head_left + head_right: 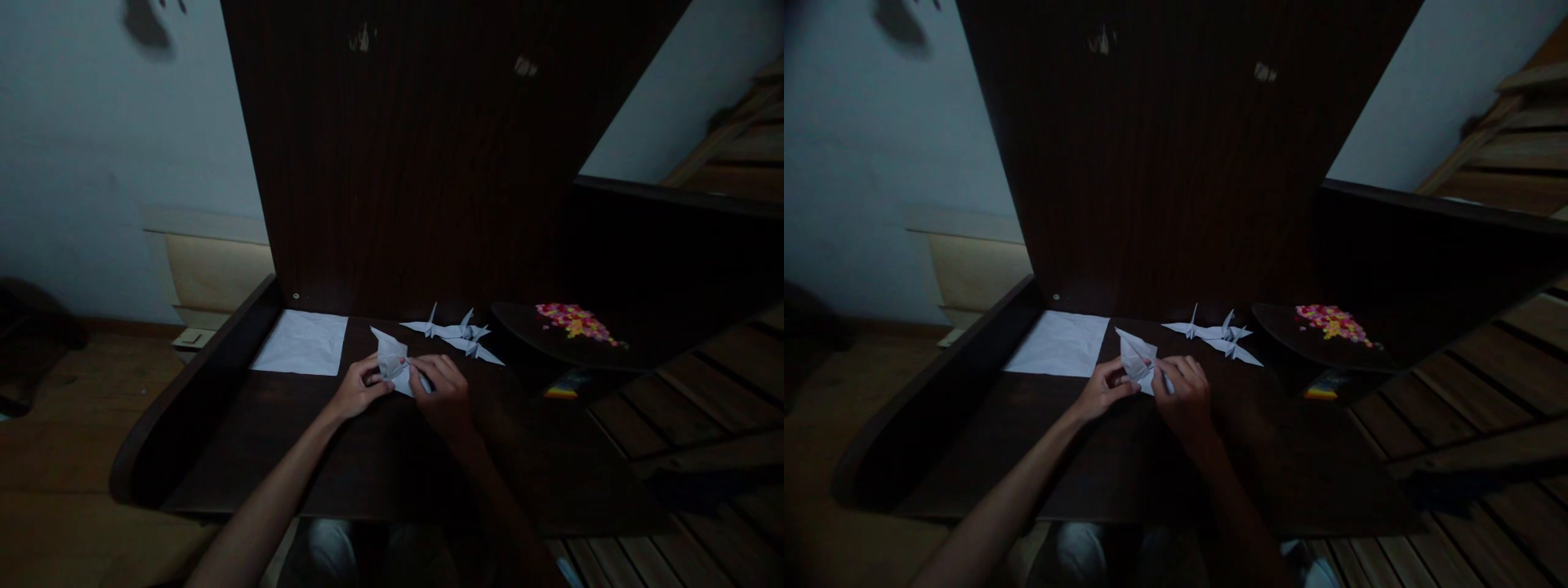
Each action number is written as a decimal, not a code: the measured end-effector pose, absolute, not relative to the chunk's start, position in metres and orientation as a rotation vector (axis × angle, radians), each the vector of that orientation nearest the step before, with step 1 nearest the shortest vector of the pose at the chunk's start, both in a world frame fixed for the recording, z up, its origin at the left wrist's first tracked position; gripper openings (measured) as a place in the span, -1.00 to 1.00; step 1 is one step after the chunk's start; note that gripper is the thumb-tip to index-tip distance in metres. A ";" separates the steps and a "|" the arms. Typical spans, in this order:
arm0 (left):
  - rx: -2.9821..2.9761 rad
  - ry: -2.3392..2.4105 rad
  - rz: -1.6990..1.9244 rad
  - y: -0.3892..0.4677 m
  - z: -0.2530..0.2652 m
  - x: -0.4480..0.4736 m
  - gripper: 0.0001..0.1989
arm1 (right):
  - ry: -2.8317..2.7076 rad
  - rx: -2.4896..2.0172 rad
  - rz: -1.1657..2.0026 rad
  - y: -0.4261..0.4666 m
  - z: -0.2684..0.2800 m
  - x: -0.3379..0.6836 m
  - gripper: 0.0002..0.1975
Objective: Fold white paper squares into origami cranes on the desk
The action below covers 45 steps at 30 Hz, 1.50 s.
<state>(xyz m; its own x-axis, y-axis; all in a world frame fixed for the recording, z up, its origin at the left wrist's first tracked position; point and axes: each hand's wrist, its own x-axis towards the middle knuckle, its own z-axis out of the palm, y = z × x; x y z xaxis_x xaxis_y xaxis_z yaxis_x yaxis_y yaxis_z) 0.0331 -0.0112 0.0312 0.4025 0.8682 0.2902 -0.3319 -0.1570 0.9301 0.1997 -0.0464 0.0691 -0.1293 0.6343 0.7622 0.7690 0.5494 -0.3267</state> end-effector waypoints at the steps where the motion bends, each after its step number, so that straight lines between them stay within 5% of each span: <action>1: 1.328 0.543 1.135 -0.011 0.031 0.033 -0.62 | -1.815 -1.152 -0.105 -0.047 0.071 0.200 -0.82; 8: 1.210 0.537 1.180 -0.007 0.031 0.035 -0.57 | -1.393 -1.114 0.700 -0.039 0.068 0.209 -0.80; 12: 1.191 0.592 1.312 -0.005 0.029 0.041 -0.48 | -1.273 -1.056 0.836 -0.034 0.061 0.211 -0.74; 23: 1.698 0.999 1.596 -0.007 0.031 0.038 -0.91 | -1.387 -1.143 0.474 -0.046 0.058 0.191 -0.89; 40: 1.496 1.097 1.648 -0.010 0.032 0.039 -0.78 | -1.885 -1.011 -0.022 -0.055 0.054 0.186 -0.76; 45: 1.529 1.109 1.648 -0.009 0.029 0.037 -0.89 | -2.020 -0.964 -0.031 -0.056 0.044 0.186 -0.75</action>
<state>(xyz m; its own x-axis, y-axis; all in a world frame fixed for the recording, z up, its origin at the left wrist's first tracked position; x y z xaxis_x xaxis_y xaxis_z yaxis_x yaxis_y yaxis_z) 0.0368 -0.0086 0.0290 -0.1333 0.8772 0.4612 0.0969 -0.4516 0.8869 0.1856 -0.0558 0.0440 -0.3190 0.6186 0.7181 0.6404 0.6992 -0.3179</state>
